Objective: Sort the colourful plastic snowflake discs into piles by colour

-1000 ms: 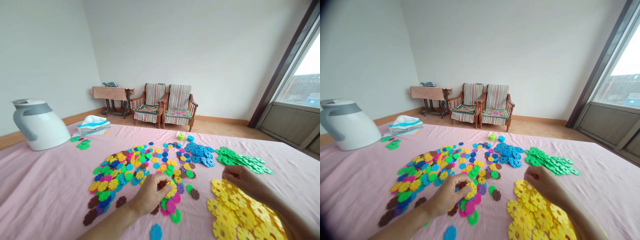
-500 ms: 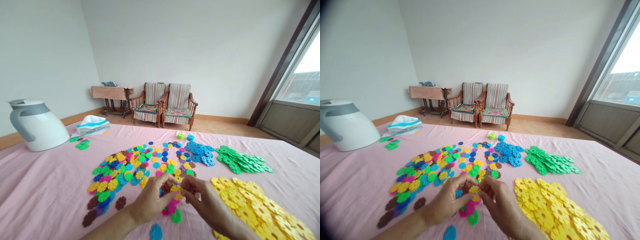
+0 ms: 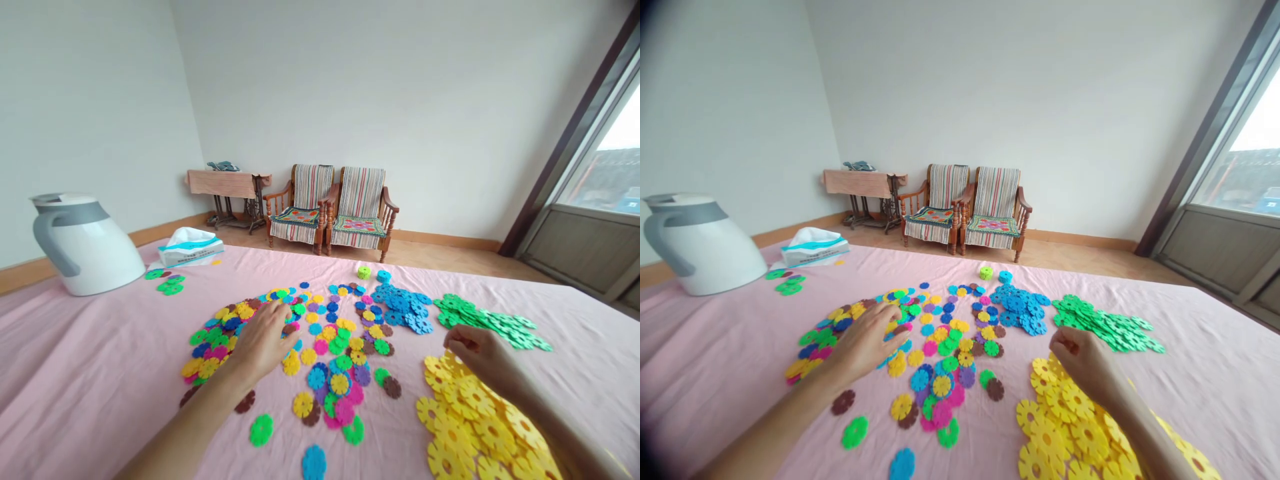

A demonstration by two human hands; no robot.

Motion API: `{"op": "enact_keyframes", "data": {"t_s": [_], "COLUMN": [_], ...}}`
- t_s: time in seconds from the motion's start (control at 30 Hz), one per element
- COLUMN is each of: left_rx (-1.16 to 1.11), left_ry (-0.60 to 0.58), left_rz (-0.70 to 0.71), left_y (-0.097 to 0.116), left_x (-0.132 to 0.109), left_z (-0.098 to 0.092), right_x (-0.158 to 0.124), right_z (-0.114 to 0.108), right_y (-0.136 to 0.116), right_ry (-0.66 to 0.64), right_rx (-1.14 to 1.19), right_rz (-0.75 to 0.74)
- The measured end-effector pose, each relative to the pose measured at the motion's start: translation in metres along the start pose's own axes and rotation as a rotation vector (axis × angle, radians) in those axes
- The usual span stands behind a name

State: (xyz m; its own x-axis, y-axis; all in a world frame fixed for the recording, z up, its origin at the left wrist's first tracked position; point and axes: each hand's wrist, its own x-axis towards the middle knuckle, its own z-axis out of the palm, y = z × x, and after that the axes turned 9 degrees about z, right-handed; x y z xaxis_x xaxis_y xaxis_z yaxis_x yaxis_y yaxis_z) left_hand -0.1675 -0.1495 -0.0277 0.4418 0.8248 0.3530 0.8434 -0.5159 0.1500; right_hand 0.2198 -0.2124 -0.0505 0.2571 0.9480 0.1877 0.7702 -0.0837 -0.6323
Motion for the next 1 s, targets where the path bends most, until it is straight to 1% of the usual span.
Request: {"op": "enact_keyframes", "data": {"t_s": [0.07, 0.17, 0.3, 0.47, 0.6, 0.77, 0.83, 0.9, 0.93, 1.0], "left_rx": [0.063, 0.102, 0.095, 0.087, 0.022, 0.007, 0.039, 0.038, 0.004, -0.137], "left_ry": [-0.081, -0.189, -0.226, -0.212, -0.207, -0.164, -0.143, -0.098, -0.069, -0.017], "left_rz": [-0.048, -0.086, -0.082, -0.080, -0.101, -0.136, -0.131, -0.112, -0.090, -0.017], "left_y": [-0.001, -0.001, -0.003, -0.008, -0.008, -0.010, -0.011, -0.010, -0.007, 0.002], "left_x": [-0.001, -0.002, -0.001, 0.000, 0.000, -0.002, -0.001, 0.000, 0.001, 0.001], "left_z": [0.000, 0.003, 0.009, 0.008, 0.005, 0.004, 0.003, 0.001, 0.000, -0.001], "right_x": [0.003, 0.004, 0.003, 0.003, 0.003, 0.000, -0.003, -0.007, -0.010, -0.017], "right_z": [-0.004, -0.004, 0.003, 0.016, 0.023, 0.031, 0.034, 0.038, 0.040, 0.046], "right_y": [0.011, 0.014, 0.008, 0.009, 0.009, 0.003, -0.003, -0.012, -0.019, -0.033], "right_ry": [0.039, 0.089, 0.043, -0.007, -0.019, -0.038, -0.045, -0.056, -0.065, -0.096], "right_rx": [-0.031, 0.003, 0.033, 0.005, -0.015, -0.028, -0.031, -0.038, -0.037, 0.000], "right_rz": [0.028, 0.052, 0.015, 0.005, -0.007, -0.043, -0.059, -0.074, -0.080, -0.096]}}
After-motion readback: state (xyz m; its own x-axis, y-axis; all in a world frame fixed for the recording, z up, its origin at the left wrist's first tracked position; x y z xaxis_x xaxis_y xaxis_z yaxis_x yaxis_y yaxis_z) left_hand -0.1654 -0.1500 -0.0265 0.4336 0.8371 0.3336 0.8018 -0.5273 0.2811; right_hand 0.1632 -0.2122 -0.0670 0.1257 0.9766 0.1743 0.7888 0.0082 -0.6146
